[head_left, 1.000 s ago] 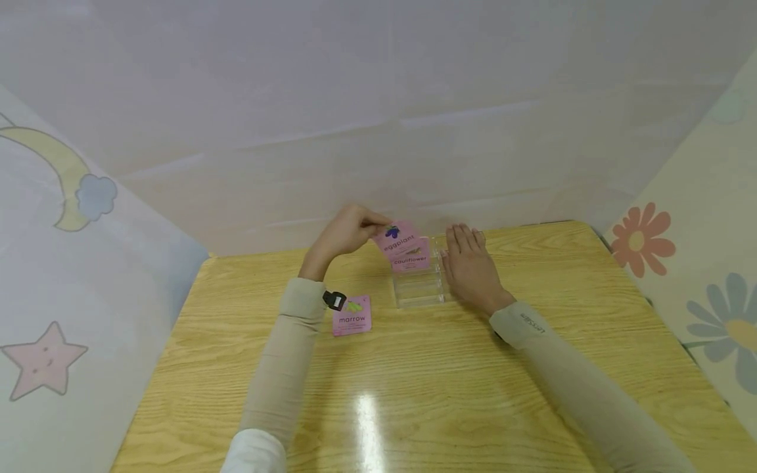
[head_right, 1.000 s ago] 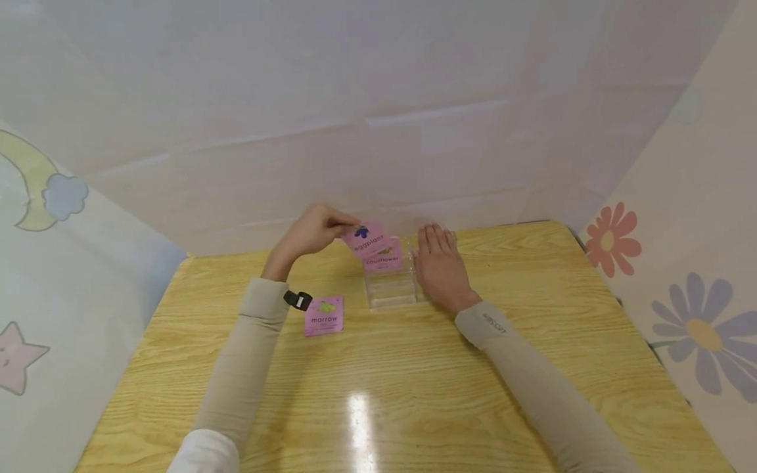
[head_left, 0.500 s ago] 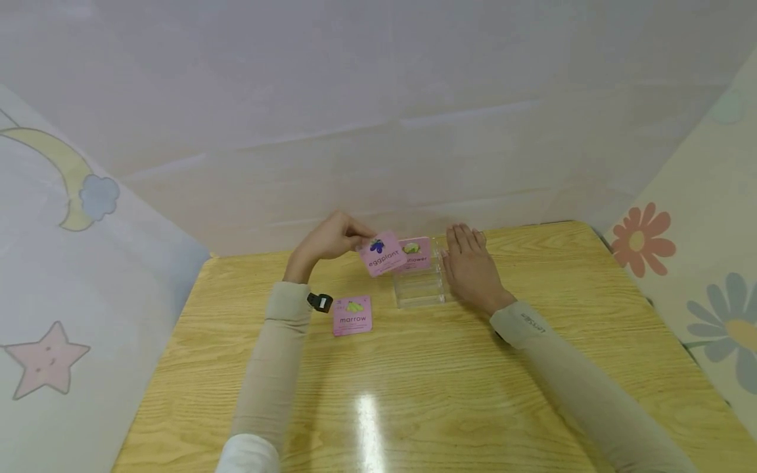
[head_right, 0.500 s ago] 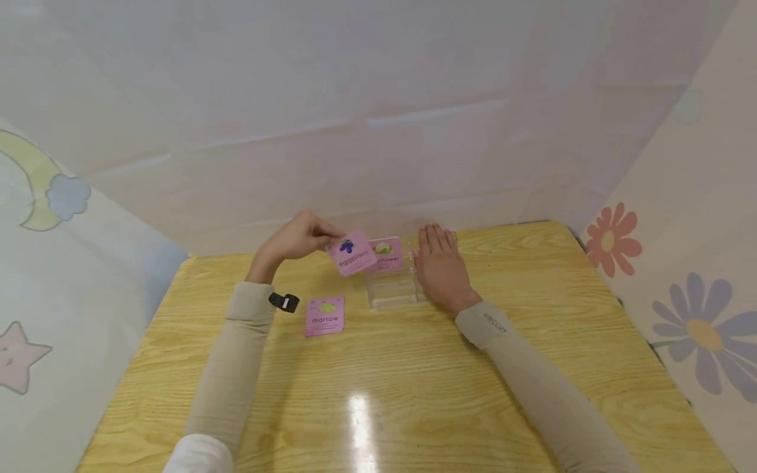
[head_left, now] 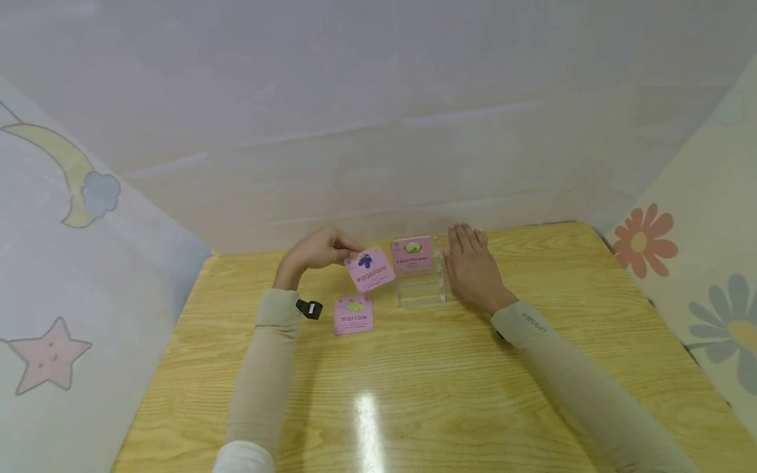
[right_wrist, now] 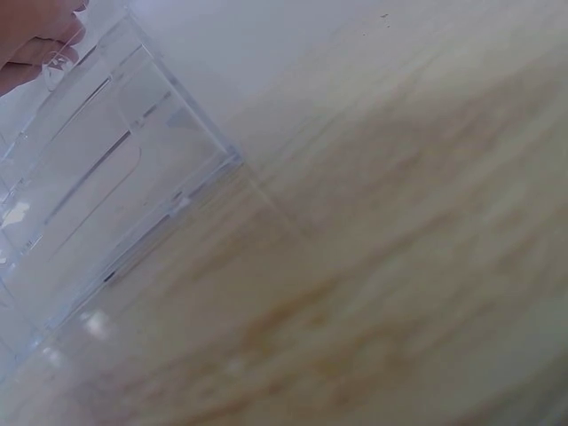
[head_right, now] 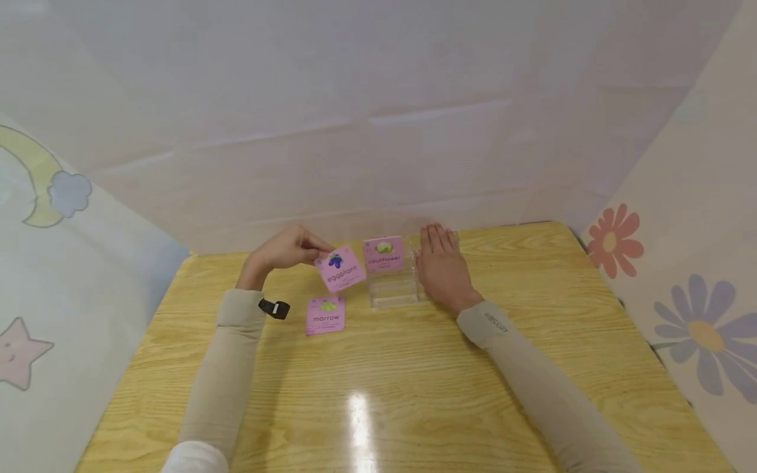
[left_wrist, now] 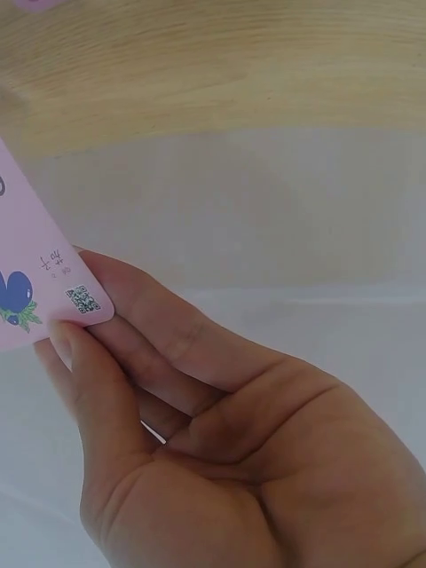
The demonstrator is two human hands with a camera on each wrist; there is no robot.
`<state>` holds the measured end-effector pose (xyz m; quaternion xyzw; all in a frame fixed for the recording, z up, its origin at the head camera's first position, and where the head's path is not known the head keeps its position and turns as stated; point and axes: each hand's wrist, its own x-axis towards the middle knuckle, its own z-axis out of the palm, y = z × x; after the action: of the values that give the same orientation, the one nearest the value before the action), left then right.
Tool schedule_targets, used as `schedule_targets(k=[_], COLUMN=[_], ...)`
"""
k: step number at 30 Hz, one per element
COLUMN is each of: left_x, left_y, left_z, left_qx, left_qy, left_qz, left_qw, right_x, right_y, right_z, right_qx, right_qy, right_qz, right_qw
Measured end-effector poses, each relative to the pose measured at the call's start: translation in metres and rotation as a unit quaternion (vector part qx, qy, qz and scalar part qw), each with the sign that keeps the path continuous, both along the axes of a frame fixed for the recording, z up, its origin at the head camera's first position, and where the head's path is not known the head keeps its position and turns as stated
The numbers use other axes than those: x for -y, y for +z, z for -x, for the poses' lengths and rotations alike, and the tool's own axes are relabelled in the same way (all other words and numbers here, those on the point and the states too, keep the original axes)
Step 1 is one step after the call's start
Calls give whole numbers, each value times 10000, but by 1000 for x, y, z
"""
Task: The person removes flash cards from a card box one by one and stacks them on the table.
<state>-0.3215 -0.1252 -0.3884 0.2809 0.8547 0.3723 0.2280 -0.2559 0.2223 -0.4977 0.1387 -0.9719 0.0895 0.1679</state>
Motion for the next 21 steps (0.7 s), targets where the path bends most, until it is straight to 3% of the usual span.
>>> schedule_targets(k=[5,11,21], left_x=[9,16,28], left_y=[-11,-21,-31], left_z=[-2,-5,-8], left_qx=[-29,218,470], left_qy=[-36,129,138], left_qz=[42,51,131], left_qw=[10000,9997,9987], right_x=[0,0,-1], right_y=[2,1,-2], right_z=[-1,-1,0], right_qx=[64,98,-61], right_qy=[-4,16,43], right_qz=[2,-7,32], right_qw=[10000,10000,10000])
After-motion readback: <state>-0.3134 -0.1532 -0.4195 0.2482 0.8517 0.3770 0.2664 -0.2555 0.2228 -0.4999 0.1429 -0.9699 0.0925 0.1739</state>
